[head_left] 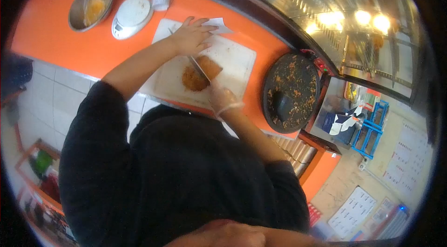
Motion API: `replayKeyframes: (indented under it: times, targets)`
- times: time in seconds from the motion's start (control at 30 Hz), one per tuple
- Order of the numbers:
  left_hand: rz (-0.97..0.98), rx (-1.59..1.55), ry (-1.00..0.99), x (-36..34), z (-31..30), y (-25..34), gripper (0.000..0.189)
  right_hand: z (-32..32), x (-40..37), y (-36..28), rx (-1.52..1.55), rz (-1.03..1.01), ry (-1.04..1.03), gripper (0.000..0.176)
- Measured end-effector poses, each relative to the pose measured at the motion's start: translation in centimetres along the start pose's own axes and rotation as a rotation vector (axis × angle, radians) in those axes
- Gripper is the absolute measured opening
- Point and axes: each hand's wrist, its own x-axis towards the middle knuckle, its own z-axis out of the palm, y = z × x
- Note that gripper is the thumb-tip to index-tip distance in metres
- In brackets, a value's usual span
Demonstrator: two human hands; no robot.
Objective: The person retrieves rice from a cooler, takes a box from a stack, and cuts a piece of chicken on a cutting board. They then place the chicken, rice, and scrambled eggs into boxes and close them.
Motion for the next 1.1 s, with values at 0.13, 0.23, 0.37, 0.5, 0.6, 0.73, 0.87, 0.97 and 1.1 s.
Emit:
replayKeyframes:
  times: [0.13,0.23,0.37,0.5,0.6,0.73,0.87,0.97,1.1]
  targets:
    - [-0.045,-0.033,0.194,-1.3,-2.8,1.2,0.053,-7.1,-3.2,-2.9,0.045,0.008,-0.154,0.023]
    - [-0.142,-0.011,0.038,-3.4,2.5,0.1,0.051,-6.5,-3.3,-3.5,-0.003,0.075,-0.248,0.023]
    - [-0.153,-0.011,0.025,-3.5,2.6,0.5,0.051,1.8,-2.3,-1.4,0.077,-0.074,0.039,0.025]
    - [-0.054,-0.124,0.209,-3.5,-0.8,-0.1,0.051,-4.4,-3.7,-2.9,0.063,0.041,-0.177,0.024]
    - [-0.059,-0.191,0.296,-5.4,-1.8,2.2,0.052,-2.8,-5.3,-1.9,0.258,0.154,-0.153,0.022]
    - [-0.122,-0.178,0.112,-5.9,1.7,1.4,0.055,-2.5,-4.7,-3.0,-0.051,0.17,-0.263,0.022]
    - [-0.085,-0.348,0.248,-4.9,1.7,0.6,0.056,-3.5,-4.8,-2.1,-0.021,0.104,-0.165,0.021]
    - [0.054,-0.391,0.436,-2.2,-2.7,0.7,0.055,-7.7,-4.7,-1.8,-0.068,0.125,-0.207,0.021]
    - [-0.062,-0.327,0.275,1.2,2.8,-0.8,0.054,-8.8,-1.9,-1.3,-0.103,0.241,-0.289,0.022]
